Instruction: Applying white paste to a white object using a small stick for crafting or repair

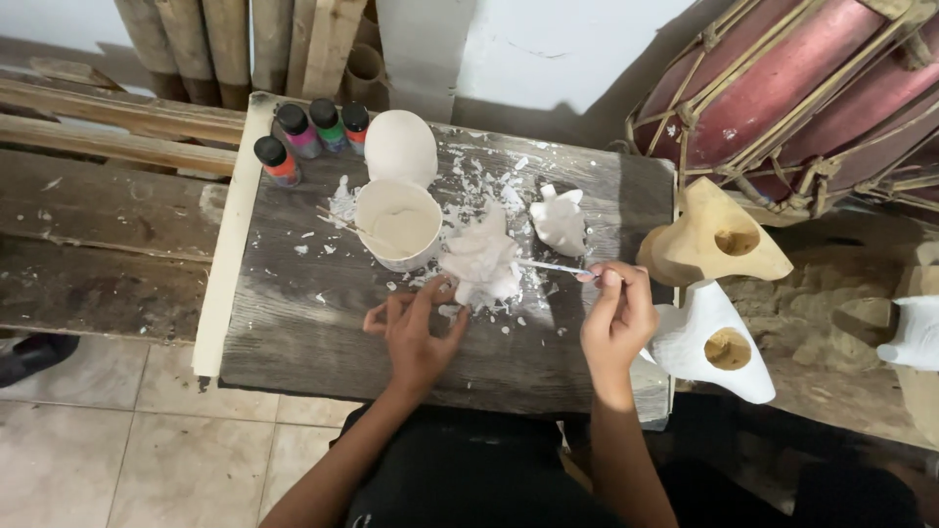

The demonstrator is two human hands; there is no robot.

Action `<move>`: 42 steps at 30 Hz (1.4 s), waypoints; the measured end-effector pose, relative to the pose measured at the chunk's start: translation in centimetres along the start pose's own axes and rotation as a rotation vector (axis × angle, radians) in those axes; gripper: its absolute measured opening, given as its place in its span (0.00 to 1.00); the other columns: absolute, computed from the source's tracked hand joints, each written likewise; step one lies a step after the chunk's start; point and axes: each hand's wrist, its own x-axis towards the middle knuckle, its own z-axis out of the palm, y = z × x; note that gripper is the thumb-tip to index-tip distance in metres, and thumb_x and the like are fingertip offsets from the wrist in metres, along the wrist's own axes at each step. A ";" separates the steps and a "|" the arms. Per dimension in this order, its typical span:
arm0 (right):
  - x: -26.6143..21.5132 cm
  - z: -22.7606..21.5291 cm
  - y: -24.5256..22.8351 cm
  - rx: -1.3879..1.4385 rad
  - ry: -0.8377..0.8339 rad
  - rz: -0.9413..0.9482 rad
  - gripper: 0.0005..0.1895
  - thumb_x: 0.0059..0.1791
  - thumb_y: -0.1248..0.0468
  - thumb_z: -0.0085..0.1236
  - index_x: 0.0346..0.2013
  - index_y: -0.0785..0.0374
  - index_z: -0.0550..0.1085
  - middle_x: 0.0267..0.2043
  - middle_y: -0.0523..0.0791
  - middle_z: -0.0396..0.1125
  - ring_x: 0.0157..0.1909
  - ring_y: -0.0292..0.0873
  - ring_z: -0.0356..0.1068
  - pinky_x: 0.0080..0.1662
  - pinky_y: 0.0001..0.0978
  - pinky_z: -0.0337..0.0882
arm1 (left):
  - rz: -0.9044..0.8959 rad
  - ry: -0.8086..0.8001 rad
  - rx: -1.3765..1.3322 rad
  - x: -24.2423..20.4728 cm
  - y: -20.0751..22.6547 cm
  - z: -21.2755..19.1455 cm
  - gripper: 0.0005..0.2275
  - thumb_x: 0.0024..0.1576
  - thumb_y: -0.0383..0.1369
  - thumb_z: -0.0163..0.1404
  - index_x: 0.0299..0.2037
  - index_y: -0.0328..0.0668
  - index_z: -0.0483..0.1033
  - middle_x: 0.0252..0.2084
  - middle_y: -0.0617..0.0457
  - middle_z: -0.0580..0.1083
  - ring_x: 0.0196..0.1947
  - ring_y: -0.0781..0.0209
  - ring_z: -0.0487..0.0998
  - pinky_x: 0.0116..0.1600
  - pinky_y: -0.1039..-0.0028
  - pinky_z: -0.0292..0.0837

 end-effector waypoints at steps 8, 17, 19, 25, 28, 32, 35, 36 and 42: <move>-0.2 0.1 -0.3 -0.010 0.006 0.042 0.12 0.60 0.72 0.45 0.35 0.69 0.75 0.27 0.51 0.70 0.28 0.46 0.64 0.39 0.37 0.67 | -0.087 -0.075 -0.055 2.2 2.6 -3.0 0.28 0.43 0.35 0.70 0.56 0.42 0.77 0.36 0.57 0.82 0.40 0.52 0.74 0.50 0.64 0.70; 0.4 -0.1 -1.7 0.048 0.092 0.133 0.13 0.62 0.69 0.42 0.36 0.69 0.72 0.28 0.50 0.70 0.31 0.42 0.63 0.43 0.34 0.65 | -0.329 -0.053 -0.048 -0.2 -3.3 -1.8 0.38 0.38 0.47 0.72 0.59 0.45 0.71 0.40 0.55 0.78 0.44 0.50 0.71 0.56 0.55 0.52; 0.7 0.1 -2.4 0.060 0.103 0.132 0.14 0.63 0.68 0.41 0.36 0.68 0.71 0.27 0.50 0.69 0.31 0.43 0.64 0.43 0.33 0.65 | -0.339 0.034 -0.075 0.0 -5.0 -1.6 0.39 0.36 0.45 0.73 0.58 0.40 0.71 0.42 0.50 0.76 0.45 0.49 0.70 0.58 0.57 0.49; 1.0 2.6 -4.6 0.129 0.143 0.199 0.14 0.63 0.66 0.41 0.38 0.69 0.72 0.32 0.51 0.70 0.33 0.42 0.70 0.41 0.31 0.68 | -0.275 0.023 -0.236 5.2 -5.3 -2.3 0.58 0.40 0.48 0.74 0.74 0.29 0.46 0.66 0.34 0.61 0.65 0.37 0.62 0.68 0.48 0.42; 1.0 4.4 -5.6 0.138 0.148 0.189 0.12 0.61 0.68 0.46 0.38 0.69 0.75 0.35 0.52 0.71 0.32 0.42 0.68 0.42 0.32 0.68 | -0.165 -0.043 -0.261 7.4 -5.6 -3.0 0.59 0.38 0.48 0.74 0.74 0.28 0.46 0.70 0.36 0.62 0.69 0.36 0.60 0.70 0.49 0.35; 2.3 6.5 -6.7 0.135 -0.016 0.128 0.09 0.58 0.71 0.51 0.38 0.70 0.78 0.34 0.51 0.74 0.31 0.43 0.67 0.41 0.33 0.69 | -0.052 -0.133 -0.197 9.0 -6.7 -3.1 0.48 0.38 0.46 0.73 0.67 0.32 0.61 0.65 0.37 0.66 0.67 0.39 0.63 0.69 0.44 0.35; 2.5 7.7 -5.8 0.107 -0.192 -0.004 0.08 0.56 0.71 0.54 0.35 0.67 0.80 0.33 0.49 0.77 0.30 0.48 0.71 0.41 0.37 0.70 | -0.006 -0.216 -0.189 8.7 -8.3 -2.8 0.49 0.31 0.42 0.74 0.68 0.43 0.65 0.65 0.51 0.70 0.67 0.49 0.64 0.69 0.44 0.30; 2.5 8.1 -5.3 0.085 -0.270 -0.091 0.08 0.55 0.71 0.55 0.33 0.64 0.81 0.33 0.48 0.78 0.31 0.51 0.74 0.42 0.39 0.71 | 0.059 -0.224 -0.166 8.5 -8.8 -2.5 0.50 0.25 0.39 0.74 0.67 0.50 0.67 0.66 0.60 0.72 0.68 0.56 0.65 0.69 0.47 0.28; 2.7 9.8 -7.6 -0.121 -0.350 -0.253 0.06 0.55 0.62 0.59 0.41 0.55 0.83 0.37 0.40 0.77 0.35 0.44 0.68 0.45 0.33 0.63 | 0.255 -0.123 -0.143 9.4 -9.4 -2.2 0.36 0.46 0.45 0.66 0.64 0.43 0.68 0.63 0.56 0.75 0.66 0.53 0.69 0.68 0.44 0.27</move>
